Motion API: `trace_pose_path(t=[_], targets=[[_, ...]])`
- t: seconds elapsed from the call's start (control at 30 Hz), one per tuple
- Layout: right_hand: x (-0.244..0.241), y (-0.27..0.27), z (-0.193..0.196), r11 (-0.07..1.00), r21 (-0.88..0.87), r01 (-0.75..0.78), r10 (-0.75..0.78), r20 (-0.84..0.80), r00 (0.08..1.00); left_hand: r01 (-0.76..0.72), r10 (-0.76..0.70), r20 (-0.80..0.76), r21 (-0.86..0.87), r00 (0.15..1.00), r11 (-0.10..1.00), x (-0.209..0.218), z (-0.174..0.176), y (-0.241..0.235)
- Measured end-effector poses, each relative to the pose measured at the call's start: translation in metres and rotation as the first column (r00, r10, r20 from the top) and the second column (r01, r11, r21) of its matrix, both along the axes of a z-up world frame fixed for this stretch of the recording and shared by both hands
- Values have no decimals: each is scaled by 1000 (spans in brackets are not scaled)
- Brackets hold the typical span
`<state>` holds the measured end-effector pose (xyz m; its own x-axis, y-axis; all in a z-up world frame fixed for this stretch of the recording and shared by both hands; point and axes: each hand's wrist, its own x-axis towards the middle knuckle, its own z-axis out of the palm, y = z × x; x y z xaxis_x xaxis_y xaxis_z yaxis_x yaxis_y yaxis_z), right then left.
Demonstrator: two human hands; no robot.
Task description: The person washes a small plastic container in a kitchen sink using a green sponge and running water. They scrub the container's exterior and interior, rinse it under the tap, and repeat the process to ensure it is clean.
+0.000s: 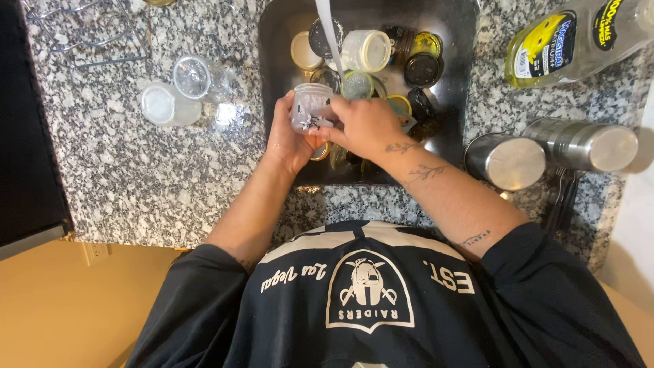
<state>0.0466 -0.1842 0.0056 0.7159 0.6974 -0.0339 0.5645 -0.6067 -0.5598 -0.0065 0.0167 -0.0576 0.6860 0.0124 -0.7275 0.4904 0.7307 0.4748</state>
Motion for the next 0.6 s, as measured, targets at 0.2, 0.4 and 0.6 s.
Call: trace_pose_path(t=[0.2, 0.4, 0.6], targets=[[3, 2, 9, 996, -14, 86, -87, -100, 991, -15, 14, 3, 68, 1000, 998, -1, 16, -3], [-3, 9, 19, 993, -104, -63, 53, -99, 994, -91, 87, 27, 218, 996, 972, -1, 19, -4], [2, 7, 23, 996, -78, 37, -44, -94, 995, -124, 121, 28, 266, 992, 956, 2, 22, -11]])
